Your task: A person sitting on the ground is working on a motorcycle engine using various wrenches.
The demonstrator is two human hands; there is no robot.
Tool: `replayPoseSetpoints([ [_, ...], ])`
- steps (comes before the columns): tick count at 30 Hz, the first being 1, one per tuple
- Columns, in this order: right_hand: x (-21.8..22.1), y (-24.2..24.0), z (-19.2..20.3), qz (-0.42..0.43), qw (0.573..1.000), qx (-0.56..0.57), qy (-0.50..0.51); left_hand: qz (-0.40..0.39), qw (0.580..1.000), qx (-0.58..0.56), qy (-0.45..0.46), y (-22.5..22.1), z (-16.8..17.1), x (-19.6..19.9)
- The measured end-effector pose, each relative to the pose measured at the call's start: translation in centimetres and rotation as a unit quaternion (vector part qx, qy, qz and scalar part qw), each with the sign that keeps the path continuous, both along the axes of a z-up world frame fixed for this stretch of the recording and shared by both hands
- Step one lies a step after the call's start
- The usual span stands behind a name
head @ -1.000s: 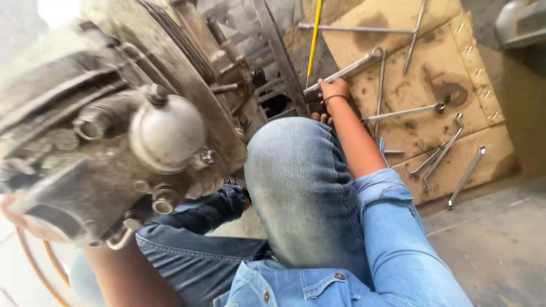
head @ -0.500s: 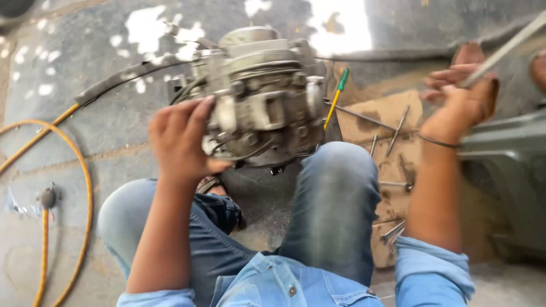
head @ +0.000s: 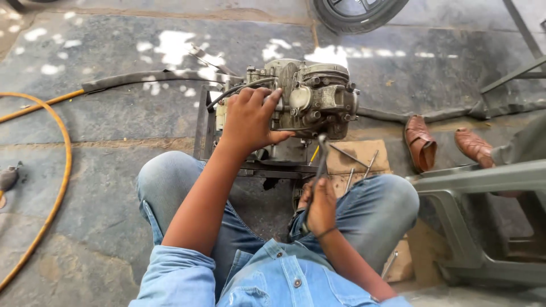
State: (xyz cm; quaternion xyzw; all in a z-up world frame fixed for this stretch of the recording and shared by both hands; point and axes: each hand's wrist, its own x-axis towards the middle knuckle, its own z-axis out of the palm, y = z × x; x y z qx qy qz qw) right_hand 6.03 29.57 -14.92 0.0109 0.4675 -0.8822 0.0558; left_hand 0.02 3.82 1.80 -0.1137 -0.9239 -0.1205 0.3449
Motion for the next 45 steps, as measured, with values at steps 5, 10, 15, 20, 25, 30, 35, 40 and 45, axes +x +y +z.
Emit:
replayPoseSetpoints([
  [5, -2.1, -3.1, -0.3, 0.032, 0.994, 0.095, 0.044, 0.004, 1.0, -0.022, -0.008, 0.1, -0.4, -0.1],
  [10, -1.4, -5.9, 1.4, 0.057, 0.998, 0.034, -0.002, -0.007, 0.999, -0.028, -0.013, 0.2, -0.4, -0.4],
  [15, -0.4, -7.3, 0.8, 0.079, 0.997, -0.006, -0.017, -0.012, 1.0, -0.017, -0.001, 0.1, -0.1, -0.3],
  [20, -2.8, -7.6, -0.6, 0.084, 0.994, -0.059, -0.039, -0.018, 1.0, -0.015, 0.015, 0.4, 0.0, -1.0],
  [25, -3.8, -9.9, 1.4, 0.093, 0.992, -0.061, -0.063, -0.011, 1.0, -0.02, 0.009, 0.2, -0.6, -0.7],
  [30, -4.6, -9.0, -1.3, 0.09, 0.995, -0.039, -0.032, -0.012, 1.0, -0.016, 0.0, 0.5, -0.4, -0.5],
  [35, -5.1, -7.2, -2.8, 0.027, 0.99, 0.131, 0.038, 0.003, 0.999, -0.037, -0.012, 0.2, -0.6, -0.6],
  [40, -5.3, -7.9, -1.7, 0.0, 0.986, 0.144, 0.087, 0.004, 0.999, -0.044, -0.002, 0.0, -1.0, -1.1],
  [45, -5.0, -8.1, -1.5, 0.017, 0.996, 0.079, 0.035, 0.0, 0.999, -0.041, -0.027, 0.2, -0.9, -0.8],
])
